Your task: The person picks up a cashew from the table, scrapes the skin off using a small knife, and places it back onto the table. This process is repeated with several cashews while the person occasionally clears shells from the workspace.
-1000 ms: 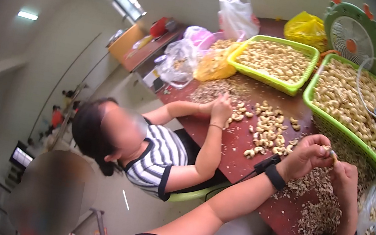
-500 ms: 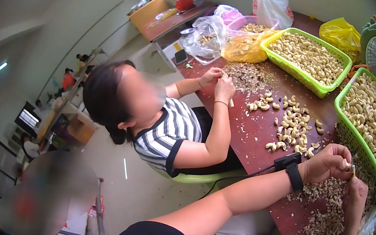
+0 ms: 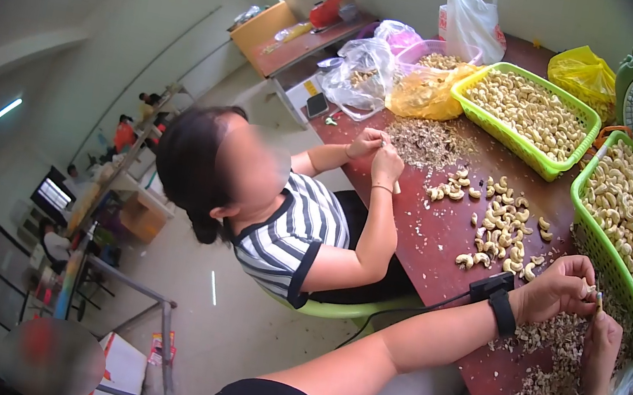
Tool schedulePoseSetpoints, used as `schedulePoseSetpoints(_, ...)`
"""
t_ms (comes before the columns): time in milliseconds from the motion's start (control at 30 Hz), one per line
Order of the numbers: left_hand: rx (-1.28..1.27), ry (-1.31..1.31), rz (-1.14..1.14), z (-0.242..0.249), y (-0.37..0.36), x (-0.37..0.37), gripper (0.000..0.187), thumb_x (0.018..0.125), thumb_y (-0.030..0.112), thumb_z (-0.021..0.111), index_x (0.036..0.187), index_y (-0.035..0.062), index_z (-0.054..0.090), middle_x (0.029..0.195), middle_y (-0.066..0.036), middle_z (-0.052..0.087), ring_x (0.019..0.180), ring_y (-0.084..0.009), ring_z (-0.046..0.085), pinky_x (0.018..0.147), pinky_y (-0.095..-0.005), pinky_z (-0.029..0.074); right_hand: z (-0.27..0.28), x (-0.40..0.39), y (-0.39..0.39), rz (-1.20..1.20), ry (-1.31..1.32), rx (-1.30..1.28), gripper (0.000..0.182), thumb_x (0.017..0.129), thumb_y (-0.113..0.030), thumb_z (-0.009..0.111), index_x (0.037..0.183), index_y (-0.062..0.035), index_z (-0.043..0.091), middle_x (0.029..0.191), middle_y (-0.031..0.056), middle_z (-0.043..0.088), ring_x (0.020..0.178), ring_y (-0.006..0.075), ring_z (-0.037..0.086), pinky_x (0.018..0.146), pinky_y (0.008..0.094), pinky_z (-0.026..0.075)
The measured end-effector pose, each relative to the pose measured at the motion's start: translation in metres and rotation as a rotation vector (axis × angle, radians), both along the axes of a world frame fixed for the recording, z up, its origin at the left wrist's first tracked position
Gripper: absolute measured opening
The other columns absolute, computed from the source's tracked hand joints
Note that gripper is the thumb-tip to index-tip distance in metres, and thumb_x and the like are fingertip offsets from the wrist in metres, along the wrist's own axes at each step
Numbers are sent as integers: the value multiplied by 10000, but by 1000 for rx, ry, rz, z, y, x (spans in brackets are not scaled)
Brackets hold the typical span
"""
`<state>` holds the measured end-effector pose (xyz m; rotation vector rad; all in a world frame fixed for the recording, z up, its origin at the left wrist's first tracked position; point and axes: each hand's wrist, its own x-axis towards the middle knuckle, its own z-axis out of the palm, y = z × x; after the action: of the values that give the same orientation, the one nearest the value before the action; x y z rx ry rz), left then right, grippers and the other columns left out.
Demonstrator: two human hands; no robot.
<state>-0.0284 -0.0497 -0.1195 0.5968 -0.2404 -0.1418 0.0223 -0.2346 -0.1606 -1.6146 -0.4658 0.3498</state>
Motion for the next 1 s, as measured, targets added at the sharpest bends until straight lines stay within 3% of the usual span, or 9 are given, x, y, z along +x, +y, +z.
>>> schedulePoseSetpoints(533,145,136,153,-13,2,9,124,680,51,508,786,76,448,683,-26,486,583,-129,551,457,-290,503,-16,17,-14,70,9,-44,328,882,-299,419,611,-113,420,487,-72,336,372,9,250,335,183,158)
schedulePoseSetpoints(600,148,130,196,-21,-2,16,140,655,63,505,784,71,451,640,-49,483,532,-153,542,408,-316,484,-37,25,-10,-9,-181,32,318,885,-303,412,638,-105,444,530,-72,350,394,10,263,338,179,161)
schedulePoseSetpoints(667,182,139,215,-33,-6,27,121,635,43,473,752,68,455,587,-64,468,485,-170,523,359,-326,450,-79,24,9,-177,79,522,310,887,-313,407,667,-100,457,560,-69,358,408,14,273,339,164,187)
schedulePoseSetpoints(700,155,138,233,-44,-9,41,117,623,24,452,733,62,449,576,-65,464,452,-173,507,329,-323,428,-38,7,8,-79,-123,255,175,861,-235,394,806,-74,440,676,3,404,519,89,346,428,206,253)
schedulePoseSetpoints(733,165,176,276,-54,-14,58,120,619,12,443,727,65,445,553,-69,450,405,-178,482,306,-331,407,19,-7,1,97,-534,-176,159,835,-157,381,945,-49,423,792,75,450,630,163,419,516,248,320)
schedulePoseSetpoints(800,254,240,318,-39,-11,58,157,622,-7,443,752,80,426,510,-88,414,354,-186,434,280,-331,370,69,-23,10,335,-1023,-484,440,784,0,356,1223,1,388,1025,219,541,852,312,565,693,332,452)
schedulePoseSetpoints(900,350,384,457,-20,-9,54,121,681,-5,440,777,62,467,545,-141,474,355,-216,428,287,-343,368,79,-46,20,168,-1014,-449,394,791,-25,360,1184,-6,393,989,198,527,819,291,543,667,320,434)
schedulePoseSetpoints(967,-456,49,-166,7,1,44,72,695,102,520,705,65,581,638,-68,572,552,-164,560,466,-293,466,80,-56,30,95,-944,-409,365,796,-41,363,1157,-11,396,965,184,517,796,277,529,649,311,422)
schedulePoseSetpoints(1000,-414,-48,-251,25,-6,30,72,693,96,521,707,61,582,641,-74,573,547,-169,560,463,-296,467,81,-59,33,84,-918,-388,350,798,-50,364,1144,-13,398,953,177,513,785,269,522,641,307,416)
